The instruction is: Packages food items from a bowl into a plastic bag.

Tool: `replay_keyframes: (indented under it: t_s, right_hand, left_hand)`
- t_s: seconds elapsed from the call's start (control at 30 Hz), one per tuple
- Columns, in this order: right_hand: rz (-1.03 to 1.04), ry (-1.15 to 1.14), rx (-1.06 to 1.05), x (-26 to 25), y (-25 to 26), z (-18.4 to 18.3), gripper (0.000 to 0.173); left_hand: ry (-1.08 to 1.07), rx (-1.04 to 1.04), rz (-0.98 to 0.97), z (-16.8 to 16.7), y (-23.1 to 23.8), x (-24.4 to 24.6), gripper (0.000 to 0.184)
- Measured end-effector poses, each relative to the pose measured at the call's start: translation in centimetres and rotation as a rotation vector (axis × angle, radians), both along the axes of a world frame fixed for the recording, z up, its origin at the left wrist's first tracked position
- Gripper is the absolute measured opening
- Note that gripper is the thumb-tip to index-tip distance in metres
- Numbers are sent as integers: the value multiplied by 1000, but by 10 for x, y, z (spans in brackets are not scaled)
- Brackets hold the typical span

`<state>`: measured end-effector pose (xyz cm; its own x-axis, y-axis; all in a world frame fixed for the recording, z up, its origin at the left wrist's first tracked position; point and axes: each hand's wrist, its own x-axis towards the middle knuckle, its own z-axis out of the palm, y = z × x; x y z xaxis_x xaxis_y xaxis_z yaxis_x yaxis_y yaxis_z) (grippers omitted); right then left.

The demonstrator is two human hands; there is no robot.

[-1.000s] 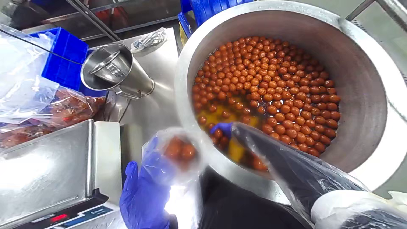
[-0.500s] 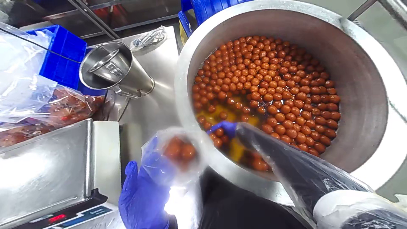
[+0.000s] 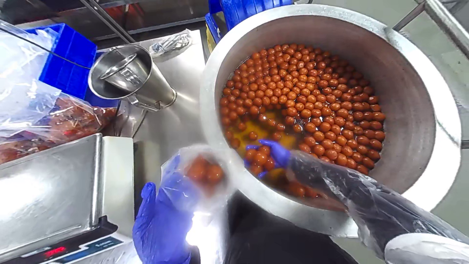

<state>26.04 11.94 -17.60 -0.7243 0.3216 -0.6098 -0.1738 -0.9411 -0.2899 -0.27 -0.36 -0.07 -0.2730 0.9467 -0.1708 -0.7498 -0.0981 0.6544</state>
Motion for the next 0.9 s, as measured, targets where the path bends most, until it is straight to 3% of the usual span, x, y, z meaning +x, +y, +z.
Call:
replay_keyframes:
  t_s: [0.17, 0.33, 0.57, 0.9]
  right_hand:
    - [-184, -29, 24, 14, -1, 34, 60]
    - [-243, -27, 79, 21, -5, 80, 64]
    - [-273, 111, 10, 37, -9, 47, 61]
    - [-338, 125, 0, 29, -18, 74, 64]
  left_hand:
    - [-26, 37, -36, -3, 0, -3, 48]
    - [22, 78, -75, -7, -3, -6, 51]
    - [4, 109, -121, -12, -4, -9, 53]
    - [3, 98, -109, -15, -9, -6, 54]
